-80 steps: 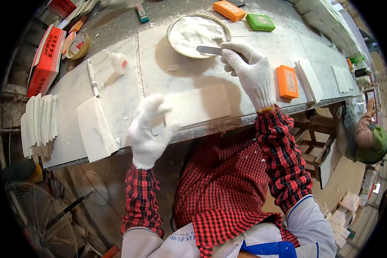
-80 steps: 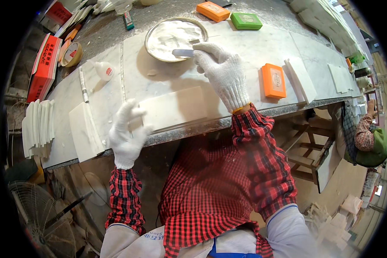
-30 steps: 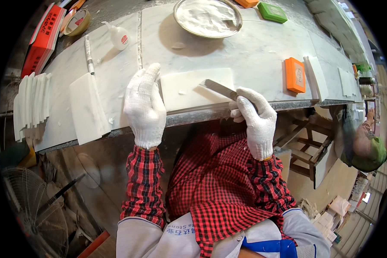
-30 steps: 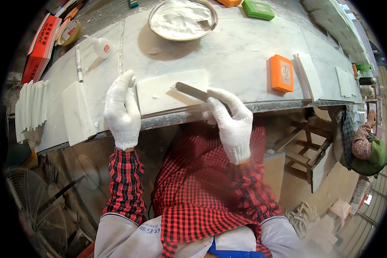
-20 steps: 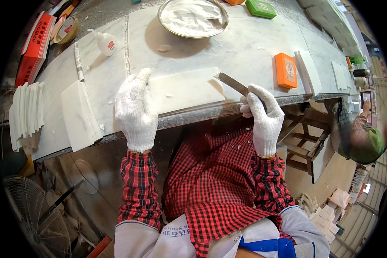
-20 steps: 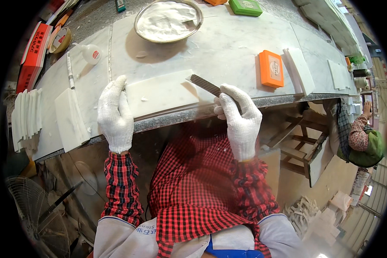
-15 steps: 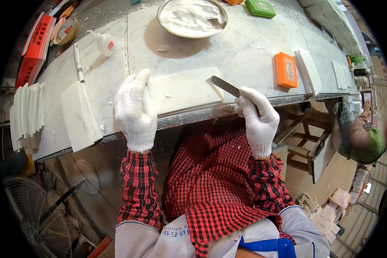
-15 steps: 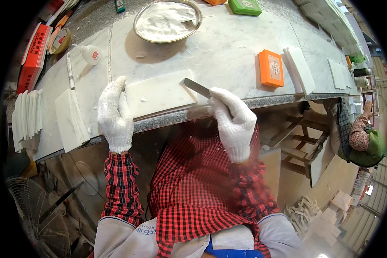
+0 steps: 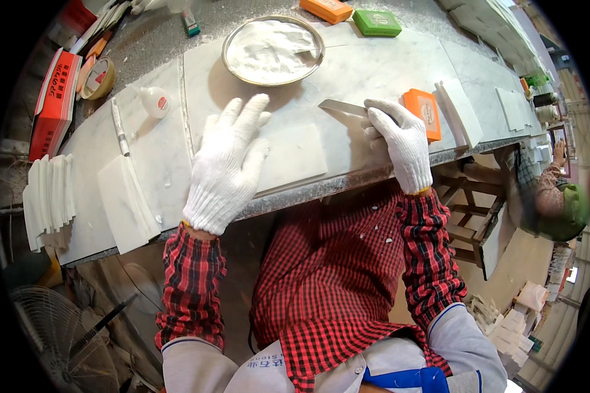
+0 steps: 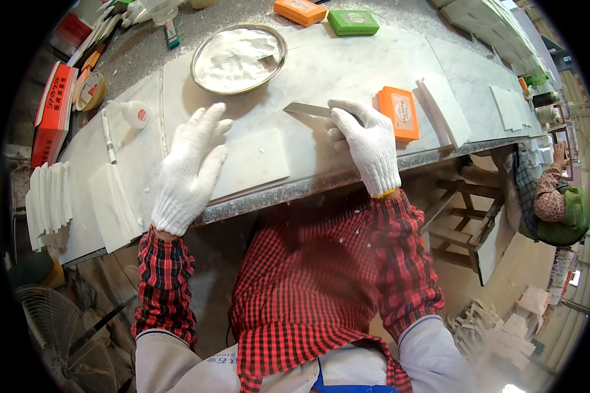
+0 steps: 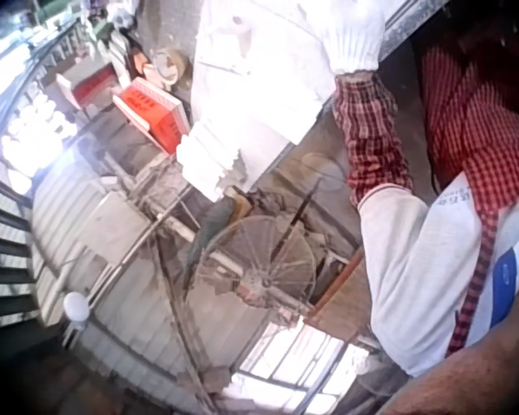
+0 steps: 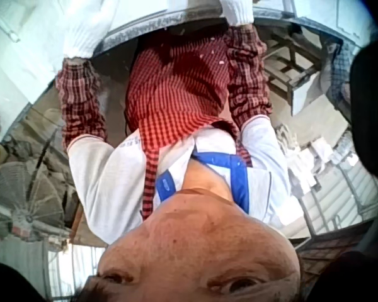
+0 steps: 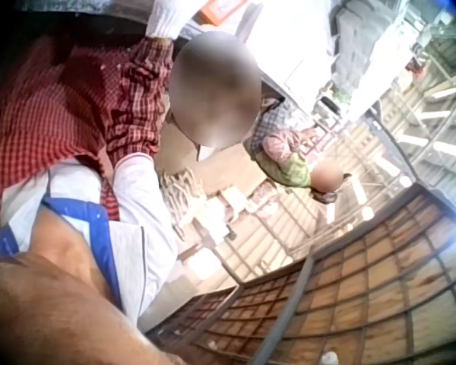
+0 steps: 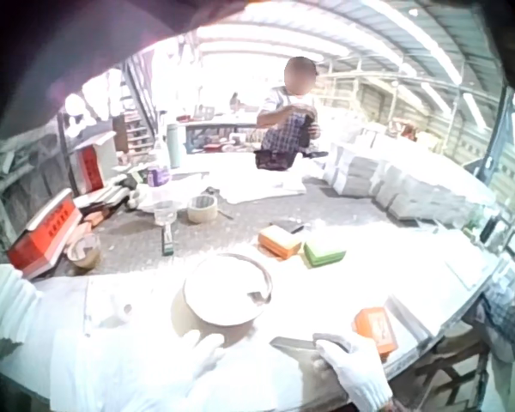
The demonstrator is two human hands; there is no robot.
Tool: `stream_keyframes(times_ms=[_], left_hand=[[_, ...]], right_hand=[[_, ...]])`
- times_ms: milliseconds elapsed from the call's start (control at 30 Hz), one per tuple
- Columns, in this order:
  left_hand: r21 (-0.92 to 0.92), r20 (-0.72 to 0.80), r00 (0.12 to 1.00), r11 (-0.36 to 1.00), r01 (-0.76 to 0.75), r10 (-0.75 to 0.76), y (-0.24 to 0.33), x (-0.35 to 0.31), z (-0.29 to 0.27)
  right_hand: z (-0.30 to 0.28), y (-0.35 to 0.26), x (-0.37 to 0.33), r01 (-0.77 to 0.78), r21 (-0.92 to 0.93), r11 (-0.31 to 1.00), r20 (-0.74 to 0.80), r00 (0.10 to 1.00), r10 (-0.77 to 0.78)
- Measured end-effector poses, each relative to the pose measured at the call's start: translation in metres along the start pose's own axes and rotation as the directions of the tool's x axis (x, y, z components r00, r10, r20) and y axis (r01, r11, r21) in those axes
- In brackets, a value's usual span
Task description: The person uses a metal scraper to smooth and shape the edges of white rectangular plaster tiles on a workbench. They repeatedly scrape the edges, flip the tiles, and inspect the surfaces while other workers perform similar tasks nearby.
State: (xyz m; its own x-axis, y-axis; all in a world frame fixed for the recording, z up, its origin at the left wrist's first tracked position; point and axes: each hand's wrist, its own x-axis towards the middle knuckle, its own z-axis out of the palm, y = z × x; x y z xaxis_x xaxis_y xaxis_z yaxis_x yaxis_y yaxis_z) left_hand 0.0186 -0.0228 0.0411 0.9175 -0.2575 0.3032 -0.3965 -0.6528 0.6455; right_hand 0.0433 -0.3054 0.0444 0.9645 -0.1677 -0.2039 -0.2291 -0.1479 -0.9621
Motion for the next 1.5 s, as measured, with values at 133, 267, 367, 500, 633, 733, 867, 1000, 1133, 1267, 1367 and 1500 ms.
stream_keyframes(times_ms=[133,267,367,500,633,733,867,1000,1133,1267,1367,1500], left_hand=[[0.149,0.080,0.997,0.989,-0.014,0.002,0.003,0.014,0.012],[0.095,0.157,0.976,0.981,-0.169,0.152,0.006,0.031,0.026],[0.257,0.277,0.960,0.959,-0.121,0.047,0.013,0.043,0.030],[0.251,0.229,0.969,0.955,-0.156,0.098,0.007,0.054,0.048],[0.288,0.153,0.984,0.948,-0.137,0.095,0.004,0.063,0.069],[0.357,0.238,0.964,0.934,0.029,-0.121,0.021,0.068,0.064],[0.270,0.277,0.956,0.963,0.023,-0.100,0.011,0.069,0.062],[0.219,0.207,0.978,0.974,-0.052,0.006,0.001,0.067,0.066],[0.197,0.208,0.977,0.980,-0.003,-0.039,0.006,0.066,0.067],[0.160,0.227,0.970,0.986,0.048,-0.084,0.014,0.067,0.067],[0.239,0.194,0.978,0.971,0.033,-0.081,0.012,0.066,0.069],[0.276,0.279,0.952,0.960,0.046,-0.125,0.013,0.071,0.066]], right_hand=[[-0.005,0.000,0.013,-0.001,-0.065,0.998,0.026,1.000,0.002],[-0.018,0.002,0.019,-0.040,-0.030,0.999,0.003,0.999,0.040],[-0.024,0.001,0.019,-0.066,-0.027,0.997,-0.025,0.998,0.065],[-0.019,0.001,0.025,-0.001,-0.026,1.000,-0.015,1.000,0.000],[-0.015,0.004,0.043,-0.035,-0.017,0.999,0.063,0.997,0.036],[-0.010,0.016,0.058,0.136,-0.133,0.982,0.089,0.988,-0.125],[-0.004,0.023,0.066,0.142,-0.178,0.974,0.085,0.988,-0.128],[0.000,0.025,0.068,0.191,-0.197,0.962,0.081,0.981,-0.178],[0.002,0.029,0.071,0.250,-0.283,0.926,0.074,0.968,-0.239],[0.003,0.029,0.070,0.201,-0.237,0.950,0.076,0.979,-0.188],[0.003,0.025,0.067,0.168,-0.213,0.963,0.067,0.985,-0.157],[0.003,0.027,0.068,0.170,-0.222,0.960,0.055,0.985,-0.162]])
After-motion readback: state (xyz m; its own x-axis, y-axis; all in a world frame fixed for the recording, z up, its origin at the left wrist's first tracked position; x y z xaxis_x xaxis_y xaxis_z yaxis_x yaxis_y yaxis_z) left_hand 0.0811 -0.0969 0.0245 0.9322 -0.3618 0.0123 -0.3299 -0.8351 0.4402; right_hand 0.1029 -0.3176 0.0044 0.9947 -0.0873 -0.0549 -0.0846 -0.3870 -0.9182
